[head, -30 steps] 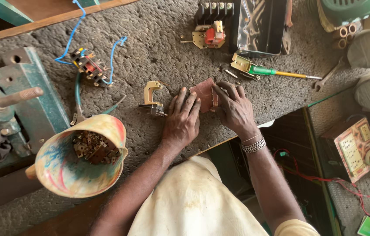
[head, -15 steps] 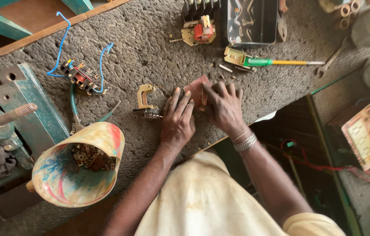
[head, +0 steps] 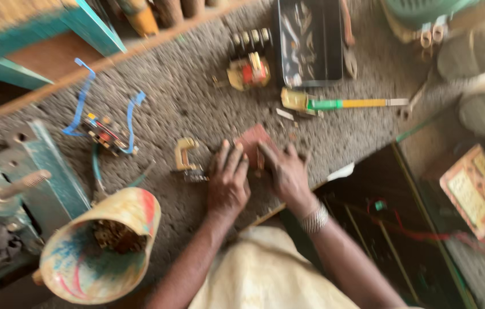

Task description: The person sorts small metal parts from a container onto a workbench, then handles and assembles a small electrical component. They use a sanding block to clean the component's surfaces and place it on the bench.

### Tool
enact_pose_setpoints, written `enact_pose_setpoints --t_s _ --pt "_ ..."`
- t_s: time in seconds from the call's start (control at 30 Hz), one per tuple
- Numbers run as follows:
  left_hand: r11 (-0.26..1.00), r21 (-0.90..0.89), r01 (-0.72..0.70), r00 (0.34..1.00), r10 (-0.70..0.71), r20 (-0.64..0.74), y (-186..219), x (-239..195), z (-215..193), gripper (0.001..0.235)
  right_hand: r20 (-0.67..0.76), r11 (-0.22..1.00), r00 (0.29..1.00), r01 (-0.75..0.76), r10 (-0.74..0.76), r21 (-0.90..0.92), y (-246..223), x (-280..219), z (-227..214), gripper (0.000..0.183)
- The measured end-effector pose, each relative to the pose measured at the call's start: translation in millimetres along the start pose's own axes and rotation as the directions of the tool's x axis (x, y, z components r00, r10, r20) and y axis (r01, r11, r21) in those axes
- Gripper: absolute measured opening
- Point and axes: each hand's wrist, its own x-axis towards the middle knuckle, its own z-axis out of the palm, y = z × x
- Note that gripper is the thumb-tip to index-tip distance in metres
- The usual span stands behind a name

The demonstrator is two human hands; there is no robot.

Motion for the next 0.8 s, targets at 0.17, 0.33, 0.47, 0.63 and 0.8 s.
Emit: enact_pose_setpoints --t_s 0.17,0.33,0.47,0.63,0.8 --pt "1.000 -0.016 -0.009 1.000 0.008 -0.026 -3 -10 8 0.030 0.190 0.992 0.980 -0.078 0.058 0.097 13 -25 12 0.076" --pt "1.000 0.011 0.001 0.999 -0.001 -0.037 -5 -9 6 0.029 -0.074 0.990 0.988 0.137 -0.135 0.035 21 -16 20 0.075" --pt "1.000 -0.009 -0.012 0.999 0.012 -0.050 -1 -14 4 0.028 0.081 0.975 0.993 0.069 -0.087 0.212 25 -23 19 0.078" --pt "1.000 -0.023 0.003 0.998 -0.004 -0.064 -1 -13 2 0.029 0.060 0.968 0.996 0.055 -0.072 0.244 25 -24 18 0.077" --pt "0.999 -0.039 0.008 0.998 -0.011 -0.069 1 -12 0 0.027 0.038 0.985 0.990 0.129 -0.134 0.116 23 -13 10 0.081"
